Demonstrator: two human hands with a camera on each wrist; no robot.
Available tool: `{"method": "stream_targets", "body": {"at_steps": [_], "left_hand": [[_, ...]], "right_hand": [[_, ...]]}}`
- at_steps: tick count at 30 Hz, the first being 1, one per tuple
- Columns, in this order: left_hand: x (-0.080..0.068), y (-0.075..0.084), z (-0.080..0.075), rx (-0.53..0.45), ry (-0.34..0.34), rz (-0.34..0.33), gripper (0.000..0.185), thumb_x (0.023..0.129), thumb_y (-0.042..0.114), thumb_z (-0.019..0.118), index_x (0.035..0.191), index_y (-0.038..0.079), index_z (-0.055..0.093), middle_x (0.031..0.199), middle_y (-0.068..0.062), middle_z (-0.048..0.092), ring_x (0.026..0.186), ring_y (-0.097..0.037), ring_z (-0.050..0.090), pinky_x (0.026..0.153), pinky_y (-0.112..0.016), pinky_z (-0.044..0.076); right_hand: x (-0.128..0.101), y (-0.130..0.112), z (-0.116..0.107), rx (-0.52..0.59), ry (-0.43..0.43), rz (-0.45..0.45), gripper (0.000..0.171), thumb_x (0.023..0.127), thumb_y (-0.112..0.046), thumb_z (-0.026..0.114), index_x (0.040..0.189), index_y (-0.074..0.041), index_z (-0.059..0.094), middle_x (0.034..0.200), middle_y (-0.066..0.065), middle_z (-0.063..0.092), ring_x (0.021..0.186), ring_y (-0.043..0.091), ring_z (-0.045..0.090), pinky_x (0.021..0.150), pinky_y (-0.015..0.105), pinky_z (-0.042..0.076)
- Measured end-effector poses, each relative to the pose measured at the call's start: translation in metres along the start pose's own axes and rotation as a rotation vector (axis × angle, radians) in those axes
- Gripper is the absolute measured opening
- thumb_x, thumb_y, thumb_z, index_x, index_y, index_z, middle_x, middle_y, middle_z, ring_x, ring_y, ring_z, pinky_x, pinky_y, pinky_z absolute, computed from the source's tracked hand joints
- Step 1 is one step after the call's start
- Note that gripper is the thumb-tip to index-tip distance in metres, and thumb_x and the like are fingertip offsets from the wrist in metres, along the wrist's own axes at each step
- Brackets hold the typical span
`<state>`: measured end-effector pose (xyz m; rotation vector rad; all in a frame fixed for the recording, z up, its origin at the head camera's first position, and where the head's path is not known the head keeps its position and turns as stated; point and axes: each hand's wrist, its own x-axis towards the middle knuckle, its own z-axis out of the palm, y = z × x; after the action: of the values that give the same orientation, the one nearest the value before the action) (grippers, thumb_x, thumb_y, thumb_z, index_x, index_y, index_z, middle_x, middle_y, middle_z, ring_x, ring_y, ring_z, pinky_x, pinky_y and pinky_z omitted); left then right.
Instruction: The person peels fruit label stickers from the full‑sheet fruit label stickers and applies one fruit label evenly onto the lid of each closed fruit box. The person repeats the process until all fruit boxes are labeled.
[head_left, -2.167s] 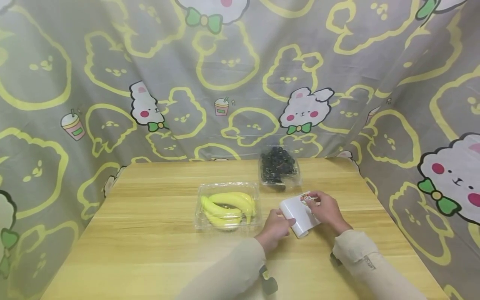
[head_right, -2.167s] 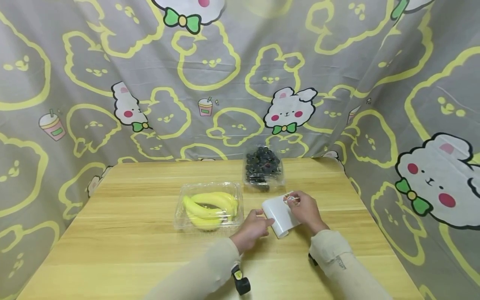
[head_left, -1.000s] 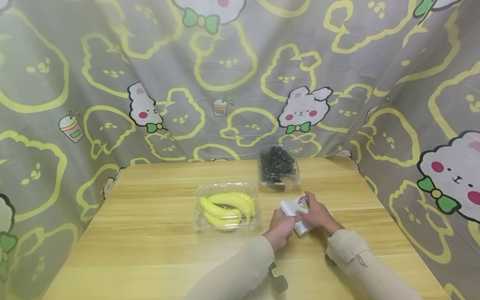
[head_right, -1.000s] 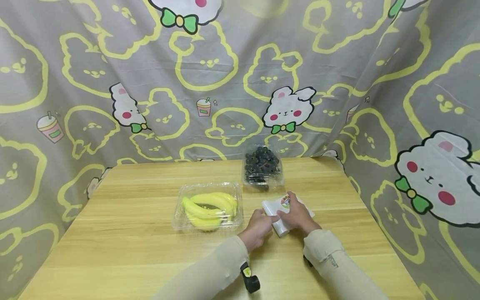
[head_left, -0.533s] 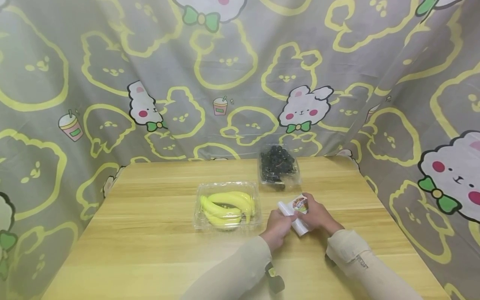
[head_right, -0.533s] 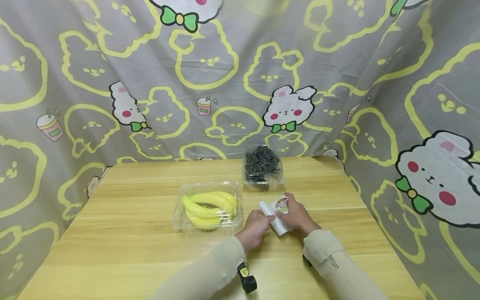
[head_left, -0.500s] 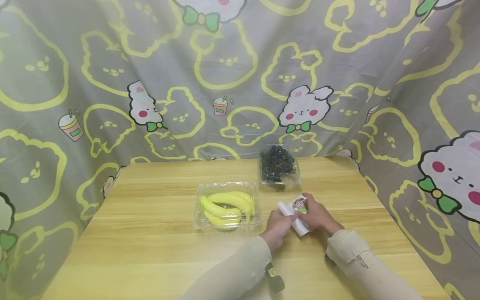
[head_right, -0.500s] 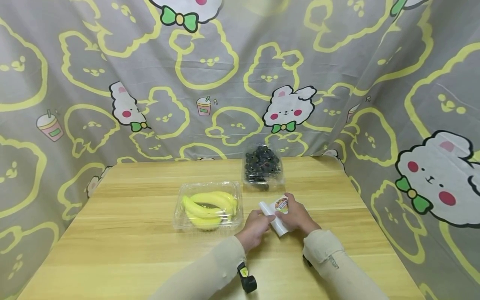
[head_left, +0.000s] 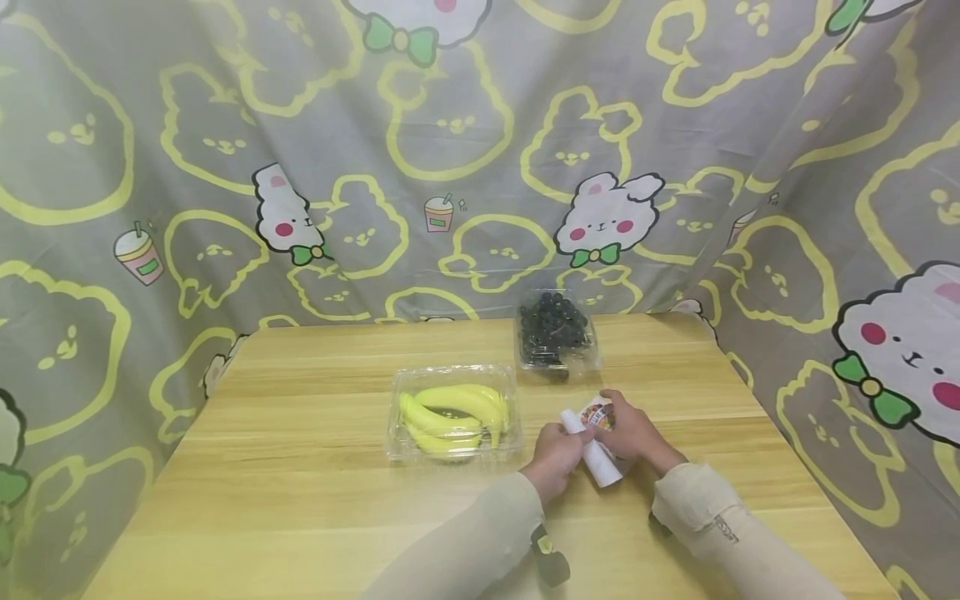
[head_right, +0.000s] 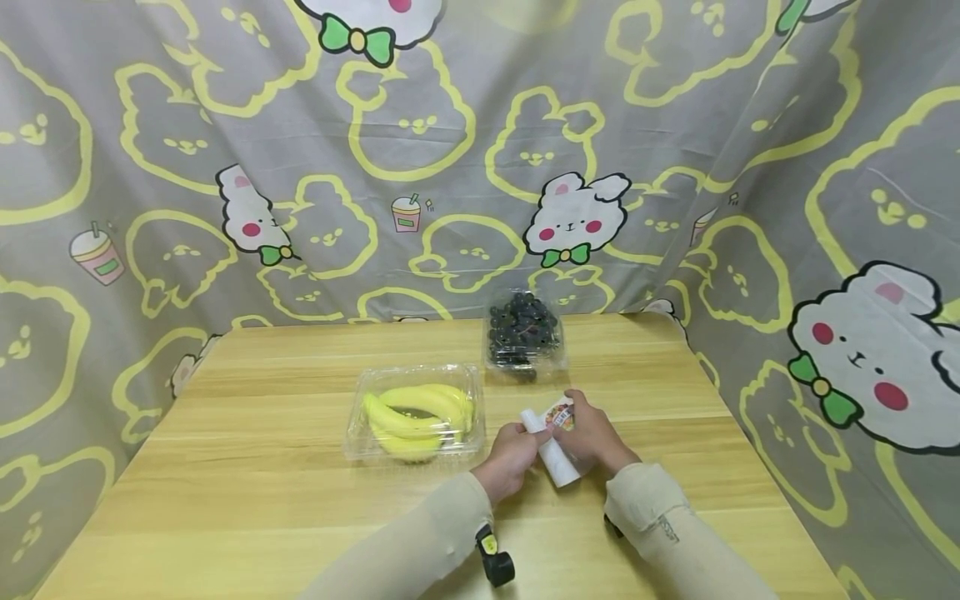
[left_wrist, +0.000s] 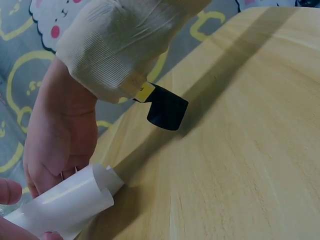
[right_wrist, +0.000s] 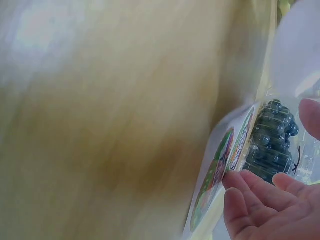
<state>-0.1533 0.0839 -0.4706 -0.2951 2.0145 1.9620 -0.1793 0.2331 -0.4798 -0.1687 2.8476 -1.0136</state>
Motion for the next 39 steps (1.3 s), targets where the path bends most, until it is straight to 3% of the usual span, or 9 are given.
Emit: {"method": "stream_targets", "body": {"at_steps": [10,17,27,32,39], "left_hand": [[0.0010,0.0000,0.0028,-0.054,0.050,0.032,0.027,0.086,0.009,0.067,0.108,-0.005,0.061,0.098,-0.008,0.063,0.093,-0.025,0.061,0.089,-0.041,0.052],[0.0004,-0.0005,0.0038,-0.064,0.075,0.039,0.048,0.078,0.008,0.073,0.118,-0.005,0.049,0.102,-0.010,0.055,0.098,-0.029,0.056,0.091,-0.045,0.050],[0.0017,-0.0010,0.0058,-0.097,0.112,0.013,0.063,0.077,-0.001,0.068,0.132,-0.010,0.037,0.113,-0.020,0.053,0.110,-0.040,0.052,0.099,-0.051,0.044],[0.0013,-0.0014,0.0045,-0.108,0.116,0.011,0.056,0.077,-0.009,0.057,0.130,-0.009,0.038,0.109,-0.019,0.053,0.107,-0.037,0.053,0.095,-0.049,0.047],[0.0008,-0.0021,0.0022,-0.123,0.131,0.030,0.060,0.074,-0.014,0.046,0.132,-0.010,0.036,0.109,-0.019,0.052,0.103,-0.034,0.054,0.091,-0.044,0.050]], "right_hand": [[-0.0029,-0.0060,-0.0002,0.002,0.000,0.004,0.073,0.085,-0.024,0.071,0.139,0.008,0.033,0.123,0.035,0.055,0.103,0.046,0.059,0.088,0.054,0.050],[-0.0047,-0.0042,0.0015,0.028,-0.014,-0.001,0.079,0.086,-0.036,0.073,0.140,0.006,0.033,0.121,0.036,0.055,0.105,0.047,0.058,0.087,0.054,0.050],[-0.0060,-0.0021,0.0033,0.070,-0.021,-0.008,0.073,0.088,-0.030,0.071,0.140,0.006,0.033,0.127,0.032,0.054,0.111,0.046,0.056,0.093,0.056,0.047],[-0.0086,-0.0036,0.0018,0.088,-0.022,-0.024,0.066,0.089,-0.019,0.069,0.139,0.007,0.034,0.125,0.033,0.055,0.109,0.045,0.057,0.092,0.055,0.048],[-0.0088,-0.0018,0.0028,0.107,-0.011,-0.028,0.061,0.089,-0.014,0.067,0.137,0.008,0.036,0.123,0.031,0.057,0.109,0.045,0.058,0.092,0.054,0.048]]}}
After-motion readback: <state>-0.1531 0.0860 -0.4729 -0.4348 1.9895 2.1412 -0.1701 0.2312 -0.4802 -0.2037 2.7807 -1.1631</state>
